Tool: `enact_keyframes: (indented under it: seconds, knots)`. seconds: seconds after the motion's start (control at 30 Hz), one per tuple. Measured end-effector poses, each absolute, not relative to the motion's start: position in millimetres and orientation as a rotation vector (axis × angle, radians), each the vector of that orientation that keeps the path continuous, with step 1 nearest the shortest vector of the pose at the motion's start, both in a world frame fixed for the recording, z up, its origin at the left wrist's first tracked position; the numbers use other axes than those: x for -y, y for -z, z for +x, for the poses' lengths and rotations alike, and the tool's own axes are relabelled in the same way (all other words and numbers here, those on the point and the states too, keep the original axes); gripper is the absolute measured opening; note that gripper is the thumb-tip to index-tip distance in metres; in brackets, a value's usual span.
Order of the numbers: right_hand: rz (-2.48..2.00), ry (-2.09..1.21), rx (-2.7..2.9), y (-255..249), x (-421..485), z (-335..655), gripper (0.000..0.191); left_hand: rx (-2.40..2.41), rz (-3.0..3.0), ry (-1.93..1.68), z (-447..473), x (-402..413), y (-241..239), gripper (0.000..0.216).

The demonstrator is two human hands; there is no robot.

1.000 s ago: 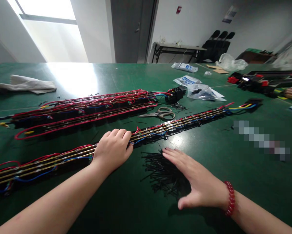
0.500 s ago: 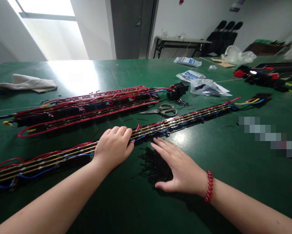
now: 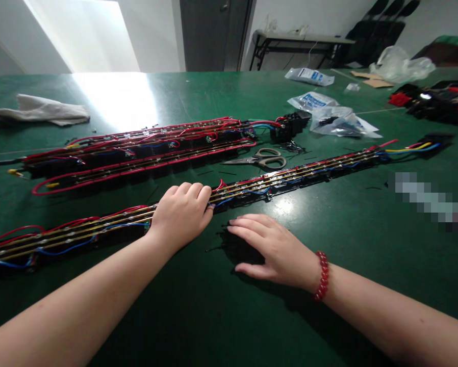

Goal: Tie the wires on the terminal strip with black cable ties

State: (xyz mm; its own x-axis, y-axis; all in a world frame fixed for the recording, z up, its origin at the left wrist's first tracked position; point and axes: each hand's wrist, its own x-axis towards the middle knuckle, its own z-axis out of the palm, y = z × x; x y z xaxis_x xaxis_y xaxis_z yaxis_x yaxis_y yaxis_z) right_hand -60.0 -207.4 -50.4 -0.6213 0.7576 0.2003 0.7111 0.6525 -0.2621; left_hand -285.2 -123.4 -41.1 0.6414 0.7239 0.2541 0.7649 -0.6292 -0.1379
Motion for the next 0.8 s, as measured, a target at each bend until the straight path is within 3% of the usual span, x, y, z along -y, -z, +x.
enact_keyframes:
  seconds: [0.1,0.2,0.6,0.8]
  knots:
    - [-1.140,-0.156,2.564,52.7,194.6,-70.6,0.033,1.223,-2.637,0.253,-285.2,124.1,40.4,0.023]
    - [-1.076,-0.086,2.601,54.9,179.7,-81.9,0.022,1.230,-2.647,0.265,-285.5,124.6,40.3,0.022]
    - [-1.013,-0.014,2.663,50.8,168.7,-86.3,0.016,1.253,-2.661,0.317,-286.6,125.4,41.4,0.027]
    - [-1.084,-0.170,2.534,46.8,173.3,-80.2,0.015,0.905,-2.752,0.733,-288.9,133.1,36.6,0.021]
